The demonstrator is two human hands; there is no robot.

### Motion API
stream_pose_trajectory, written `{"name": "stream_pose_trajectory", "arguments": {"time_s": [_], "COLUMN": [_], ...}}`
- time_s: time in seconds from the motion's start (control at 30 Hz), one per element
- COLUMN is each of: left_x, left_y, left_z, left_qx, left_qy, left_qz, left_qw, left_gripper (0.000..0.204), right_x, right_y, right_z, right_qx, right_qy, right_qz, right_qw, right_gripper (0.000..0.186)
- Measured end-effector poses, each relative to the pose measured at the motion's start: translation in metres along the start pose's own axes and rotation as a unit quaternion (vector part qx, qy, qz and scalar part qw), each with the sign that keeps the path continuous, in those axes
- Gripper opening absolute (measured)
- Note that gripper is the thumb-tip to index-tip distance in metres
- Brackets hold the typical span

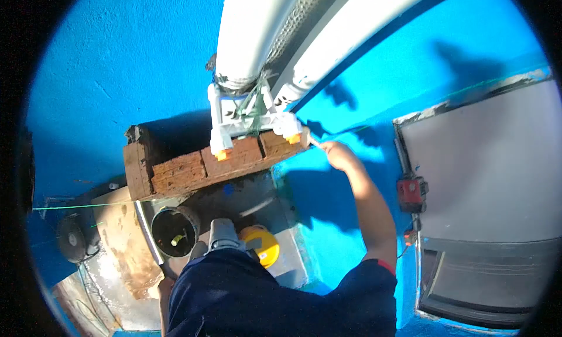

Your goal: The person builds a brick structure by picking up bricks from a pile, applying mortar with a trowel, and carefully placing the bricks in alignment with a guide string.

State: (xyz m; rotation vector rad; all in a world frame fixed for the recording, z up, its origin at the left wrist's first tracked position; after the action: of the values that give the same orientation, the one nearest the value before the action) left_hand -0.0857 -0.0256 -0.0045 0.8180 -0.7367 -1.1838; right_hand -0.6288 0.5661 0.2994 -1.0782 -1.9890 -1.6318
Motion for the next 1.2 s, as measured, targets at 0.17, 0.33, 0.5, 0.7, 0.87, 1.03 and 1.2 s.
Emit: {"name": "stream_pose_trajectory", "arguments": {"time_s": [0.17,0.33,0.5,0.7,0.87,1.03,1.2], "left_x": [0.003,0.014,0.012,0.007,0.004,0.011,0.008], "left_y": [-0.009,-0.013,-0.005,0.001,0.003,0.01,0.012], "left_z": [0.024,0.038,0.048,0.037,0.036,0.045,0.064], "left_qx": [0.013,0.053,0.033,0.039,0.027,0.033,0.034], "left_qy": [0.088,0.041,0.056,0.064,0.052,0.08,0.076], "left_qz": [-0.007,-0.009,0.031,-0.002,-0.043,0.02,0.054], "left_qw": [0.996,0.998,0.997,0.997,0.997,0.996,0.995], "left_gripper": [0.007,0.016,0.021,0.013,0.009,0.017,0.018], "right_x": [0.003,-0.01,-0.001,-0.034,-0.036,-0.05,-0.06], "right_y": [-0.011,-0.022,-0.014,-0.001,0.018,0.038,0.041], "right_z": [0.022,0.022,0.02,0.039,0.013,-0.004,-0.001], "right_qx": [0.061,-0.011,-0.009,0.007,0.005,-0.011,-0.011], "right_qy": [-0.018,0.097,0.076,0.05,0.072,0.089,0.053], "right_qz": [0.165,0.07,0.064,0.085,0.095,0.099,0.098], "right_qw": [0.984,0.993,0.995,0.995,0.993,0.991,0.994], "right_gripper": [0.031,0.028,0.027,0.03,0.03,0.03,0.03]}}
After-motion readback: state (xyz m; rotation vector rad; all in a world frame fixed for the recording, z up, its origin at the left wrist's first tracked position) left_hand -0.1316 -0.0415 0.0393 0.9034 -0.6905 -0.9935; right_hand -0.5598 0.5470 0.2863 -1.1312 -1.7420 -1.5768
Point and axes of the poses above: each hand's wrist, its own y-axis away from the middle knuckle, its own x-axis out of the back of the hand, z = x × y, the point moved 4 cm from there along -y, towards the middle knuckle, and after that the axes turned 11 degrees about -z, right-handed, at the moved point
